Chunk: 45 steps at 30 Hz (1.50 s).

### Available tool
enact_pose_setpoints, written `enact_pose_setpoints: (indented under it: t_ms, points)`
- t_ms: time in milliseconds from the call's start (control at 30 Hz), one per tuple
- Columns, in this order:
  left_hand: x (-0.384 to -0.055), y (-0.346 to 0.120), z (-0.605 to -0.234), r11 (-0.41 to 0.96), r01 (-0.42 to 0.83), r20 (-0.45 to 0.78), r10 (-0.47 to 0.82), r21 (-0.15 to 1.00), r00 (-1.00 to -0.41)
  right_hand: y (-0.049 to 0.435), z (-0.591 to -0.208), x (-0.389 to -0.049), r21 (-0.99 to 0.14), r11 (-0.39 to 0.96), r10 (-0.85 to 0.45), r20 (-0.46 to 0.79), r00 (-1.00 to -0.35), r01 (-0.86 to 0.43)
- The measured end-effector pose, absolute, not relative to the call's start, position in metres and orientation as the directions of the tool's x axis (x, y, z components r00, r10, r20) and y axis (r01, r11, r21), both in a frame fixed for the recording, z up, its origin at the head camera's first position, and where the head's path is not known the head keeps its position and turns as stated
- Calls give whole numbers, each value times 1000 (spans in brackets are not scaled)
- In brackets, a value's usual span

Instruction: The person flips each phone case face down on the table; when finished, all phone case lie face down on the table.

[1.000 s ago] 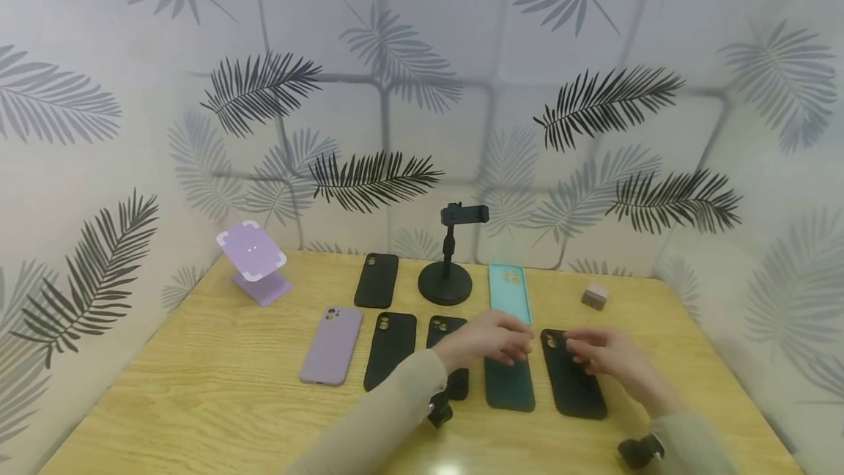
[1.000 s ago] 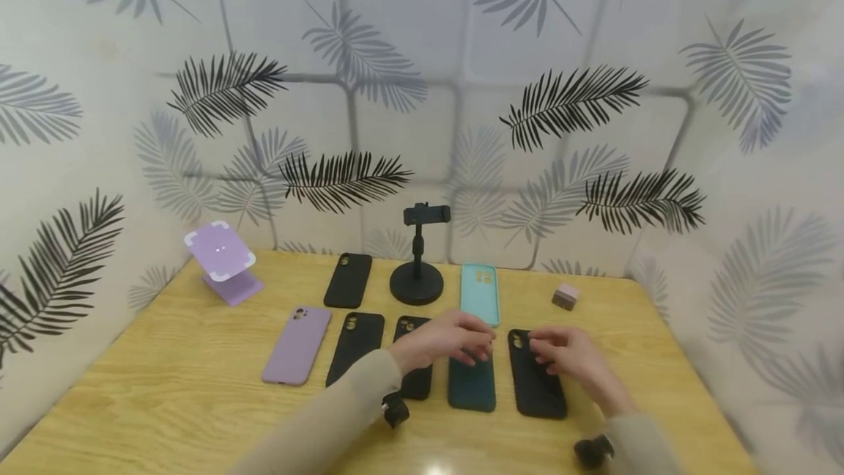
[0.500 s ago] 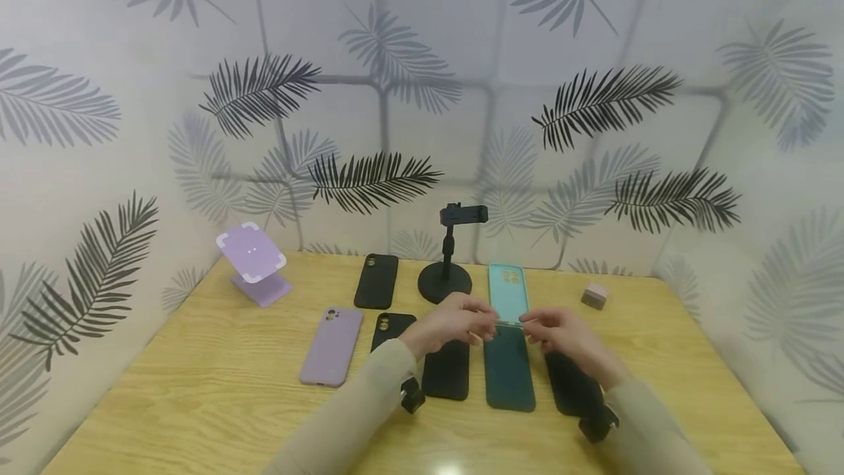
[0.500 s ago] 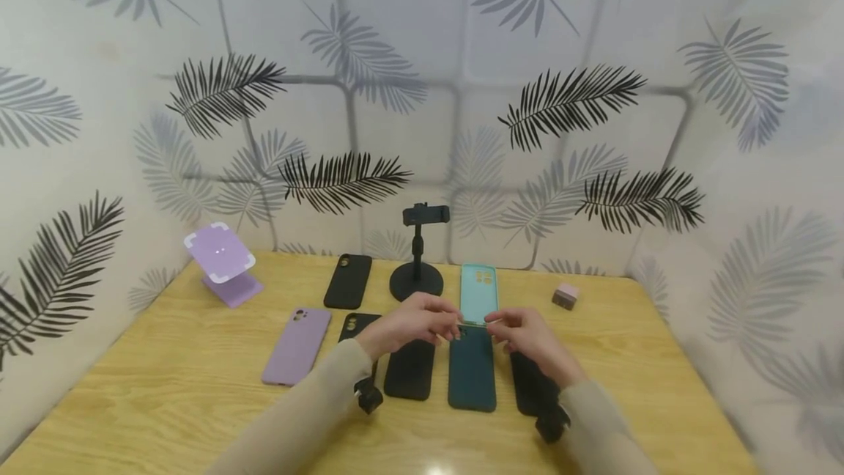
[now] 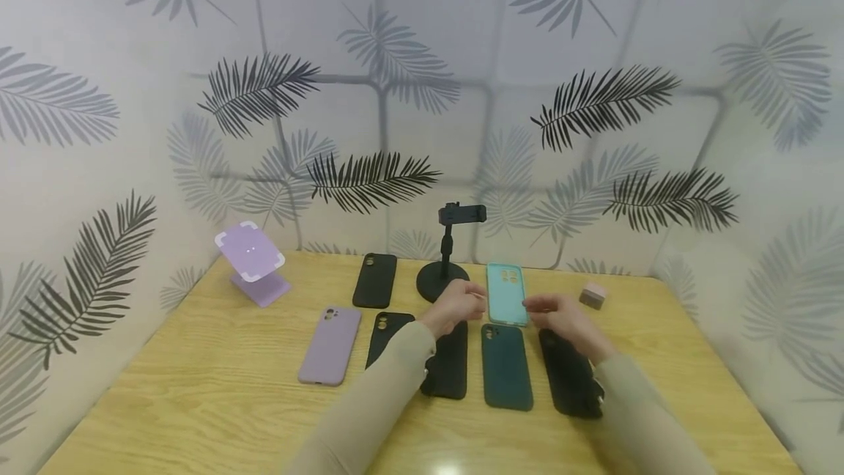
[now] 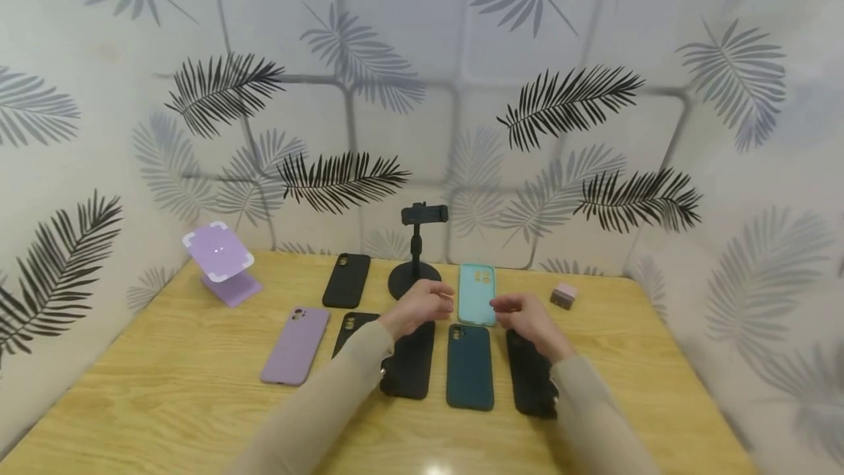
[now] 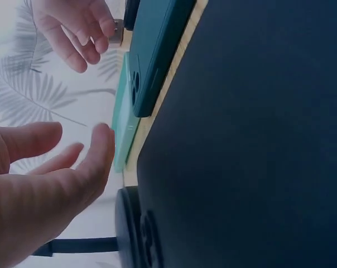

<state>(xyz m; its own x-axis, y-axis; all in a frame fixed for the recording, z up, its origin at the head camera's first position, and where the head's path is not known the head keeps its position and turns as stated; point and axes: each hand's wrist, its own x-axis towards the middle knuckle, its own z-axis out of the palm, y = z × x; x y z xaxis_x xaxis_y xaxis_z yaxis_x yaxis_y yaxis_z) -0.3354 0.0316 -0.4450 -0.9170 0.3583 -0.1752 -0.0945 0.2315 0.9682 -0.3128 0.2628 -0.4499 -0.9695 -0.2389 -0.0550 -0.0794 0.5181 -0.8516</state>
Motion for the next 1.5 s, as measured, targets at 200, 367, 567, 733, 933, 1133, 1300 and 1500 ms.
enact_pose_setpoints:
  t_ms: [200, 367, 567, 733, 933, 1133, 1300, 1500]
  points:
    - [-340, 38, -453, 254, -135, -213, 309, 958, -927, 263, -455, -323, -846, 526, -240, -53, -969, -84]
    - [-344, 43, -456, 235, -141, -212, 312, 962, -926, 263, -457, -329, -839, 537, -248, -62, -967, -84]
    - [-348, 49, -456, 234, -125, -200, 336, 964, -920, 265, -455, -331, -847, 528, -251, -82, -965, -65]
    - [-349, 50, -453, 222, -146, -215, 325, 964, -921, 265, -456, -332, -865, 499, -256, -89, -962, -53]
    - [-347, 53, -449, 156, -223, -259, 277, 962, -925, 263, -457, -333, -870, 491, -244, -93, -965, -40]
    - [-349, 55, -448, 112, -238, -260, 263, 965, -929, 258, -454, -333, -848, 529, -224, -106, -969, -30]
    - [-351, 57, -444, 96, -225, -243, 275, 970, -930, 250, -452, -337, -861, 509, -248, -132, -960, -14]
    - [-350, 64, -444, 93, -207, -226, 318, 974, -921, 246, -457, -343, -926, 376, -309, -145, -940, 19]
